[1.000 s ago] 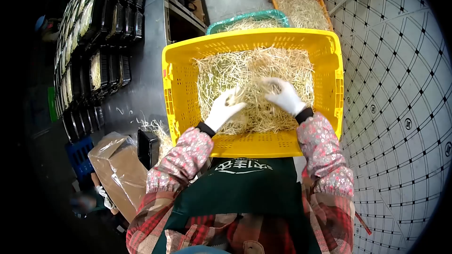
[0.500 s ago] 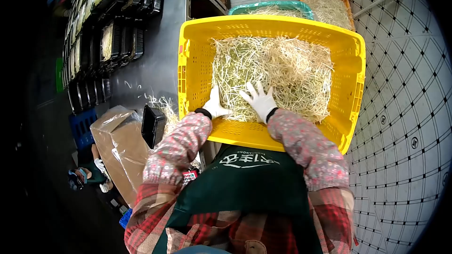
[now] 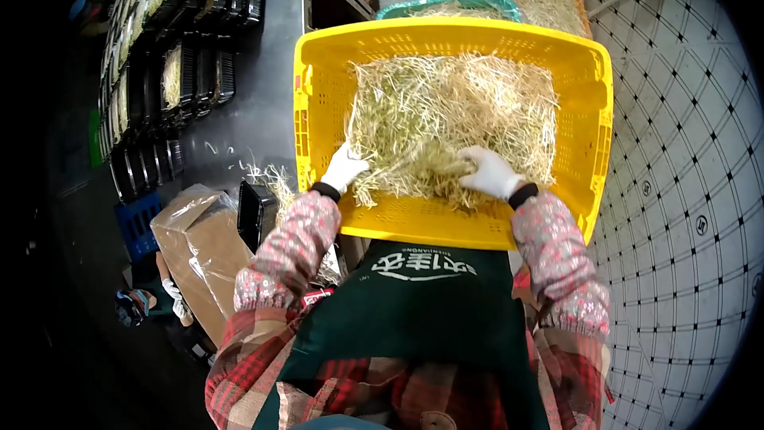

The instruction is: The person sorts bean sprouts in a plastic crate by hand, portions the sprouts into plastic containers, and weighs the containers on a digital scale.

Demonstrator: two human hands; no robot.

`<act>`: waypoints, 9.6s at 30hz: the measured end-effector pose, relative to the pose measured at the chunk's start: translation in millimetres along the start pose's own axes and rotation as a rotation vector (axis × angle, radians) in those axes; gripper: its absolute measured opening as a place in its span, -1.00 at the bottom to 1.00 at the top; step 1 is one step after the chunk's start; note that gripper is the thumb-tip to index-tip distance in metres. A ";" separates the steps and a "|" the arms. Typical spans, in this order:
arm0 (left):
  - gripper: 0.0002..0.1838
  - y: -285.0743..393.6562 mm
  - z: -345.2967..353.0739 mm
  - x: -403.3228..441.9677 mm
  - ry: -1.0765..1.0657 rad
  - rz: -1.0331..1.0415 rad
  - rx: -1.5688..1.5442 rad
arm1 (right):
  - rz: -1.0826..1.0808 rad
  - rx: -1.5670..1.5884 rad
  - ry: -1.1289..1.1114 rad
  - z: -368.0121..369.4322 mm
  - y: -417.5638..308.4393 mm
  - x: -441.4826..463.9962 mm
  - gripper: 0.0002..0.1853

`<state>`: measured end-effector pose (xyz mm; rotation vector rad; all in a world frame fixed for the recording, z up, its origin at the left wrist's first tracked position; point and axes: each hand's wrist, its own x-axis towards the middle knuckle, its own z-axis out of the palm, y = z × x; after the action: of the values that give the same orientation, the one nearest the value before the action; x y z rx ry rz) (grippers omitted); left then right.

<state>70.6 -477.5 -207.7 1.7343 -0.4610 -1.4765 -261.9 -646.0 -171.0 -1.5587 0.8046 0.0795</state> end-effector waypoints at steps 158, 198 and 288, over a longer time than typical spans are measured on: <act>-0.21 93.7 25.9 -19.0 0.050 0.187 0.022 | -0.590 0.289 0.202 42.1 -87.1 107.1 -0.55; -0.64 -0.9 37.6 -2.1 -0.341 0.302 1.421 | -0.075 -0.704 -0.127 68.2 -15.9 67.0 -0.49; -0.50 39.1 192.8 85.5 0.205 -0.010 -0.235 | 0.051 -0.058 0.681 -100.4 53.3 35.3 -0.21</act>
<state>-81.2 -626.7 -234.8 1.6781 -0.1641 -1.2862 -304.0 -748.0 -215.5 -1.6328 1.3799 -0.4158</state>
